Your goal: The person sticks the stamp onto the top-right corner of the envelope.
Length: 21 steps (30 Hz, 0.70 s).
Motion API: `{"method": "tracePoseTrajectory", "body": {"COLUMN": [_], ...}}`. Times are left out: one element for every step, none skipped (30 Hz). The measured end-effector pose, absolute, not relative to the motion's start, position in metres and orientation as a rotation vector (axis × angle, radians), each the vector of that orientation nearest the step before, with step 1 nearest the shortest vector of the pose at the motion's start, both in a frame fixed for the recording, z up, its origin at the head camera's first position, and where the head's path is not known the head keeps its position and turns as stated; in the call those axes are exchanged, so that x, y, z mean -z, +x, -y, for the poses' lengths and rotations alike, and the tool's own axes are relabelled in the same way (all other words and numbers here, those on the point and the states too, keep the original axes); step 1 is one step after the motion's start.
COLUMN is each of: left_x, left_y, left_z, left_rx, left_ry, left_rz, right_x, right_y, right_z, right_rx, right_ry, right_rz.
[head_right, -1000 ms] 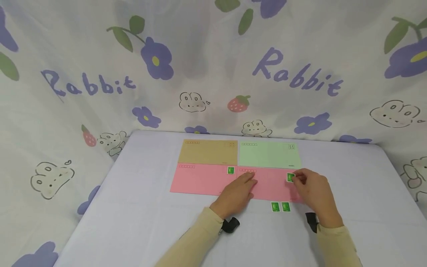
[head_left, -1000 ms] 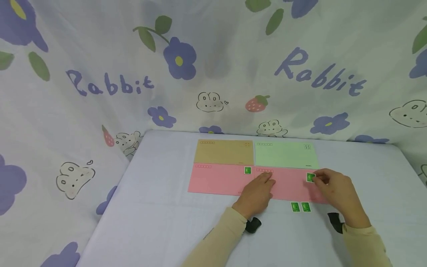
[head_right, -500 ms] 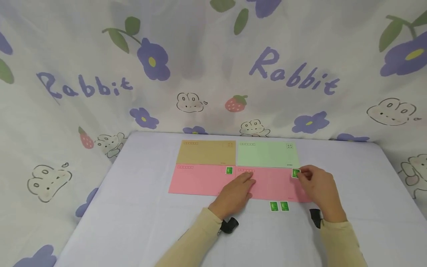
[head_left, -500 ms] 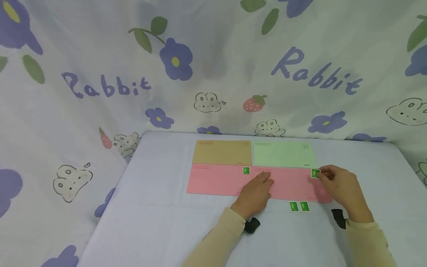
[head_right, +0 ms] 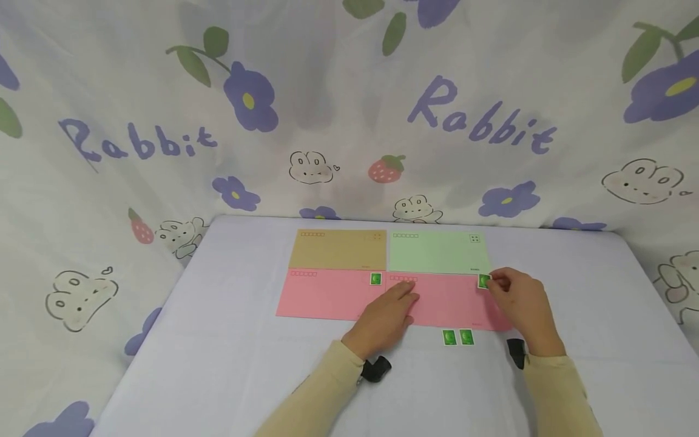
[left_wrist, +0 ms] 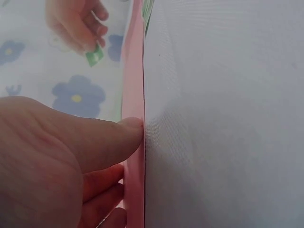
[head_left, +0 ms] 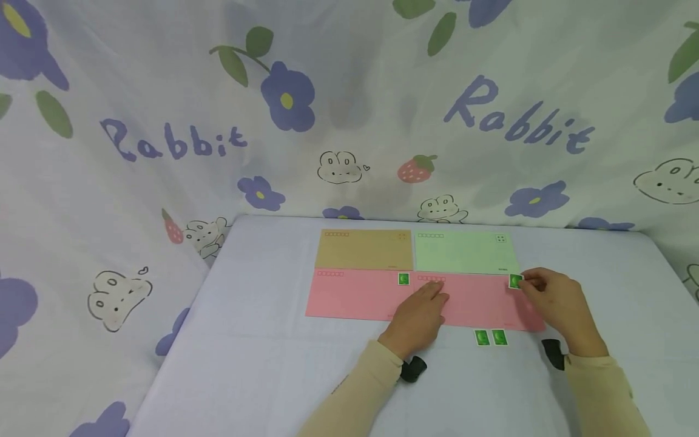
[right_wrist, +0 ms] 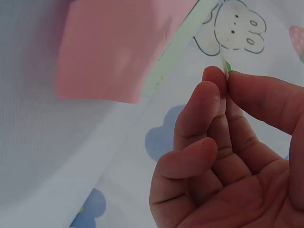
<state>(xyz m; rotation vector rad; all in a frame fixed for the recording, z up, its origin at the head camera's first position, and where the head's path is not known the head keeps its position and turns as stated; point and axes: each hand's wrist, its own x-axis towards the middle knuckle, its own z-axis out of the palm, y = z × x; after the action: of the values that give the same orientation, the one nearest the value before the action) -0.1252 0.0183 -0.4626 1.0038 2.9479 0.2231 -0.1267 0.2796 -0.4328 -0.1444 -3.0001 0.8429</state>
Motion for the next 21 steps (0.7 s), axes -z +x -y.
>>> {"method": "tracePoseTrajectory", "body": {"left_x": [0.462, 0.462, 0.462, 0.462, 0.462, 0.461, 0.461, 0.461, 0.461, 0.461, 0.461, 0.461, 0.461, 0.461, 0.462, 0.462, 0.461, 0.461, 0.461, 0.461, 0.461], "left_y": [-0.125, -0.125, -0.125, -0.124, -0.124, -0.124, -0.124, -0.124, -0.124, -0.124, -0.124, -0.124, -0.124, -0.124, -0.124, -0.124, -0.124, -0.124, -0.124, -0.124, -0.124], "left_z": [-0.018, -0.018, -0.018, -0.017, -0.017, -0.017, -0.017, -0.017, -0.017, -0.017, -0.018, -0.018, -0.017, -0.018, -0.018, -0.018, -0.017, -0.017, -0.017, -0.017, -0.017], "left_rx": [-0.225, -0.232, -0.24, -0.249, -0.259, -0.269, -0.272, -0.278, -0.279, -0.279, -0.281, -0.282, -0.282, -0.283, -0.283, -0.285, -0.285, -0.284, -0.284, -0.283, -0.283], "left_ry": [1.004, 1.002, 0.999, 0.995, 0.992, 0.99, 0.988, 0.985, 0.984, 0.98, 0.977, 0.973, 0.968, 0.966, 0.963, 0.962, 0.961, 0.961, 0.963, 0.965, 0.964], "left_rz": [-2.949, -2.948, -2.947, -2.946, -2.944, -2.943, -2.943, -2.943, -2.944, -2.944, -2.944, -2.945, -2.946, -2.946, -2.946, -2.946, -2.944, -2.943, -2.942, -2.941, -2.94], "right_x": [0.433, 0.432, 0.433, 0.433, 0.433, 0.433, 0.433, 0.433, 0.434, 0.435, 0.436, 0.437, 0.437, 0.438, 0.439, 0.44, 0.44, 0.441, 0.442, 0.442, 0.442], "right_y": [-0.127, -0.128, -0.129, -0.129, -0.13, -0.131, -0.131, -0.132, -0.133, -0.133, -0.134, -0.135, -0.136, -0.136, -0.137, -0.138, -0.138, -0.139, -0.139, -0.14, -0.141], "right_z": [-0.28, -0.28, -0.28, -0.28, -0.28, -0.28, -0.28, -0.281, -0.281, -0.282, -0.283, -0.284, -0.284, -0.285, -0.286, -0.287, -0.288, -0.289, -0.289, -0.29, -0.29], "right_rx": [-0.851, -0.856, -0.861, -0.867, -0.872, -0.879, -0.887, -0.888, -0.888, -0.89, -0.893, -0.891, -0.89, -0.886, -0.882, -0.883, -0.881, -0.874, -0.874, -0.876, -0.877], "right_ry": [-0.144, -0.138, -0.133, -0.127, -0.119, -0.113, -0.11, -0.105, -0.103, -0.098, -0.098, -0.1, -0.101, -0.098, -0.094, -0.092, -0.089, -0.083, -0.082, -0.083, -0.082], "right_rz": [3.004, 3.007, 3.012, 3.018, 3.026, 3.035, 3.044, 3.052, 3.057, 3.062, 3.066, 3.074, 3.08, 3.085, 3.089, 3.097, 3.104, 3.11, 3.116, 3.122, 3.128]}}
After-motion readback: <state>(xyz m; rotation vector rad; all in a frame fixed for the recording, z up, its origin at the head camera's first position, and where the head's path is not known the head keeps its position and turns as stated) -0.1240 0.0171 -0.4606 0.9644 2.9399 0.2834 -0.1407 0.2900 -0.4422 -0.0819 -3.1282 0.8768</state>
